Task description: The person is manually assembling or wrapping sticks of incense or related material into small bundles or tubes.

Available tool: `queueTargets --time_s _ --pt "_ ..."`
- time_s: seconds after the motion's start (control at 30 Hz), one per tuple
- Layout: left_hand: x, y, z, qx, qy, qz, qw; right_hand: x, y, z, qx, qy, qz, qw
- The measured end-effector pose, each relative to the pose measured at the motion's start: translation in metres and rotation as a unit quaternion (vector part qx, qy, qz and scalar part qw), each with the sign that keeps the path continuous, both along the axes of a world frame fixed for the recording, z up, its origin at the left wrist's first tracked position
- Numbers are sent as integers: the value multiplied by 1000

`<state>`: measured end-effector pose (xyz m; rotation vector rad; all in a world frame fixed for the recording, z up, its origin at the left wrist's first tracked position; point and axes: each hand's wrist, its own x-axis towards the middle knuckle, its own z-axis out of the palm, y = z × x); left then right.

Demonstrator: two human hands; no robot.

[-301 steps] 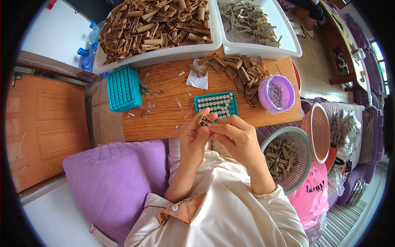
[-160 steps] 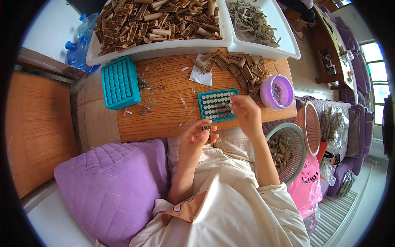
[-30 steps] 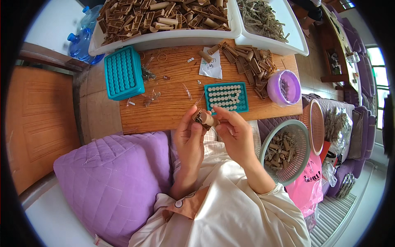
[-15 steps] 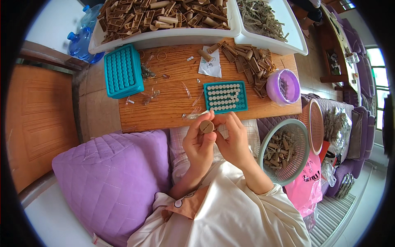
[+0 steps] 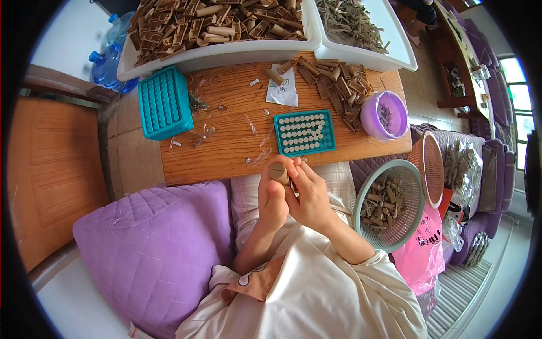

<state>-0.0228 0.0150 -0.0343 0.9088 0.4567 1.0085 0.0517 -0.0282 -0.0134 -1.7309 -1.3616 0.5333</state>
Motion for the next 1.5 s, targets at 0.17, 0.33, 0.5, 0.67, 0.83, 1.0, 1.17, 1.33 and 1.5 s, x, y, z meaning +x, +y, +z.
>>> queueTargets --time_s 0.17,0.33,0.5,0.67,0.83,1.0,1.17,1.33,1.5 --pt "0 3 -12 -75 -55 -74 993 21 -1 1 -4 -12 -3 1000" --pt "0 8 -10 -136 -126 -63 981 118 -18 46 -212 176 242 931" --pt "-4 8 -13 -119 -126 -136 975 221 -18 15 -131 -112 -238 956" --pt "1 4 0 -70 -63 -170 981 253 -2 -7 -273 -248 -192 909" --pt "-1 0 -9 -47 -60 -177 981 255 6 -18 -322 -292 -155 887" --pt "1 0 -9 -164 -196 -223 941 256 -6 -9 -254 -281 -177 908" --pt "3 1 -5 -259 -265 -218 903 237 -10 16 -188 -240 -217 927" --pt "-3 2 -8 -363 -221 -184 886 193 -7 37 -111 -52 -192 974" --pt "-7 0 -11 -362 -151 -199 898 95 8 39 1 216 48 975"
